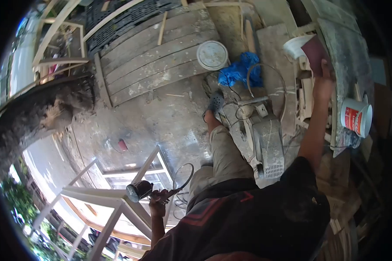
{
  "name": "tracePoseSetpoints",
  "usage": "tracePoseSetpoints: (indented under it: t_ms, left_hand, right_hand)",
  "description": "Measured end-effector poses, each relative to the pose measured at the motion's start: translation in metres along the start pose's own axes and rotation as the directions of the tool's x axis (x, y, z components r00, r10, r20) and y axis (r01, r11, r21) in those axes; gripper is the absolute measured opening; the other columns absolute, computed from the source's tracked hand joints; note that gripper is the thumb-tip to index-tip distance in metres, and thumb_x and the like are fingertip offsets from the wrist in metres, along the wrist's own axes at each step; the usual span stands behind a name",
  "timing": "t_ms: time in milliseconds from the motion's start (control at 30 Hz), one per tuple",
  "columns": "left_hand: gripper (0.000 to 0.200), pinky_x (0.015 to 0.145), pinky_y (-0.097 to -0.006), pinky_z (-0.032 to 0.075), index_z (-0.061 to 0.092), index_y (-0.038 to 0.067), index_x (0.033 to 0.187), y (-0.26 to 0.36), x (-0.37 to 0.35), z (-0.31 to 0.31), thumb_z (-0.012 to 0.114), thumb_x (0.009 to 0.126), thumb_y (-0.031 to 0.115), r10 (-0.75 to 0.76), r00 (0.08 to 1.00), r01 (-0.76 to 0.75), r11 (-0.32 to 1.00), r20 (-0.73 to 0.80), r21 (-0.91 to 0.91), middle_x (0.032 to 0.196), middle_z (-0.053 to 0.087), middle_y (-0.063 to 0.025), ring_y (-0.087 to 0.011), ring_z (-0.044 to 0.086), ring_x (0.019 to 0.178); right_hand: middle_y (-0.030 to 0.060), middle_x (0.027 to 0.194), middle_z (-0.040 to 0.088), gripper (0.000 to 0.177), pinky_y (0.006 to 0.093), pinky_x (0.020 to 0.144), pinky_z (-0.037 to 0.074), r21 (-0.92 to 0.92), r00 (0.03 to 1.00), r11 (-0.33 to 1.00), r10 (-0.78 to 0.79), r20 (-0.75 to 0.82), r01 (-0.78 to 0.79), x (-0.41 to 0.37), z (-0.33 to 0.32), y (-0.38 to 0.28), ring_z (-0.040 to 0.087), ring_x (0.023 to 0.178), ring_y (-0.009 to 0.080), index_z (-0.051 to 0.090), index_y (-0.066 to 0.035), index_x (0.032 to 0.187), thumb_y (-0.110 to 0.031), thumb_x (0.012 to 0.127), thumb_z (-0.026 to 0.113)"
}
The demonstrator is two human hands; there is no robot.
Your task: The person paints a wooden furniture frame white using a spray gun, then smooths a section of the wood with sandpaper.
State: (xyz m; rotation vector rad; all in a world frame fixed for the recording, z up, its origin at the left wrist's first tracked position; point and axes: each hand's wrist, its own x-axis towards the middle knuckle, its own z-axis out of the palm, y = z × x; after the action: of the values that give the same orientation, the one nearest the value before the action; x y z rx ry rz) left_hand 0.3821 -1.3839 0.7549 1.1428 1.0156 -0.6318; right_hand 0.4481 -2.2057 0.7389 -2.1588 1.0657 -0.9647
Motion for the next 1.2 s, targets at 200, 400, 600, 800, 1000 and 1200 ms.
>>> tracePoseSetpoints:
  t_ms: [200, 400, 600, 800, 1000, 1200]
  left_hand:
    - [0.057, 0.093, -0.0467, 0.053, 0.047, 0.0, 0.134, -0.135, -0.095, -0.114, 0.062, 0.081, 0.014, 0.186, 0.976, -0.204, 0.963, -0.113, -0.176, 0.116, 0.069, -0.0224, -0.0371, 0.068, 0.103]
    - [0.053, 0.082, -0.0381, 0.053, 0.053, 0.002, 0.137, -0.309, -0.254, -0.204, 0.058, 0.089, 0.023, 0.191, 0.792, -0.527, 0.693, -0.58, -0.491, 0.103, 0.073, -0.0135, -0.0233, 0.068, 0.091]
    - [0.043, 0.077, -0.0363, 0.051, 0.057, 0.006, 0.125, -0.424, -0.383, -0.259, 0.062, 0.086, 0.026, -0.062, 0.579, -0.709, 0.453, -0.813, -0.54, 0.1, 0.073, -0.0109, -0.0207, 0.066, 0.089]
    - [0.035, 0.077, -0.0365, 0.052, 0.06, 0.01, 0.115, -0.51, -0.426, -0.337, 0.071, 0.088, 0.028, -0.34, 0.429, -0.871, 0.09, -0.837, -0.483, 0.094, 0.066, -0.005, -0.0178, 0.067, 0.09]
    - [0.037, 0.077, -0.0386, 0.054, 0.061, 0.008, 0.115, -0.531, -0.525, -0.437, 0.073, 0.091, 0.033, -0.419, 0.243, -0.968, -0.045, -0.875, -0.248, 0.092, 0.065, -0.0064, -0.0203, 0.067, 0.083]
    - [0.038, 0.077, -0.0369, 0.054, 0.061, 0.007, 0.116, -0.579, -0.63, -0.49, 0.071, 0.092, 0.035, -0.374, 0.035, -0.997, -0.082, -0.927, -0.005, 0.097, 0.062, -0.0054, -0.0175, 0.064, 0.079]
  right_hand:
    - [0.0326, 0.111, 0.067, 0.045, 0.0553, 0.088, 0.048, -0.22, 0.606, 0.906, -0.05, 0.794, 0.362, -0.13, -0.035, -0.287, 0.064, 0.108, 0.0491, 0.047, 0.004, 0.139, -0.016, 0.1, 0.056]
    - [0.0253, 0.109, 0.072, 0.037, 0.051, 0.094, 0.053, 0.313, -0.251, 0.386, -0.205, 0.946, 0.868, -0.411, -0.066, -0.385, 0.068, 0.106, 0.045, 0.074, -0.004, 0.108, -0.024, 0.078, 0.067]
    - [0.024, 0.105, 0.074, 0.042, 0.0484, 0.083, 0.056, 0.878, -0.868, -0.024, 0.142, 0.477, 0.478, -0.625, 0.002, -0.26, 0.072, 0.096, 0.0418, 0.076, -0.005, 0.108, -0.035, 0.08, 0.076]
    - [0.0227, 0.097, 0.075, 0.046, 0.0459, 0.079, 0.056, 0.435, -0.885, 0.806, 0.218, 0.41, 0.4, -0.769, -0.139, -0.394, 0.073, 0.087, 0.0367, 0.075, -0.002, 0.112, -0.033, 0.078, 0.08]
    - [0.0211, 0.095, 0.076, 0.046, 0.0448, 0.079, 0.056, 0.585, -0.889, 0.697, 0.173, 0.424, 0.414, -0.94, -0.174, -0.411, 0.073, 0.085, 0.0332, 0.074, -0.001, 0.112, -0.031, 0.078, 0.079]
    - [0.0174, 0.093, 0.076, 0.046, 0.0425, 0.079, 0.055, 0.98, -0.956, -0.017, 0.22, 0.196, 0.197, -1.107, -0.262, -0.457, 0.072, 0.083, 0.0275, 0.073, 0.0, 0.112, -0.03, 0.078, 0.079]
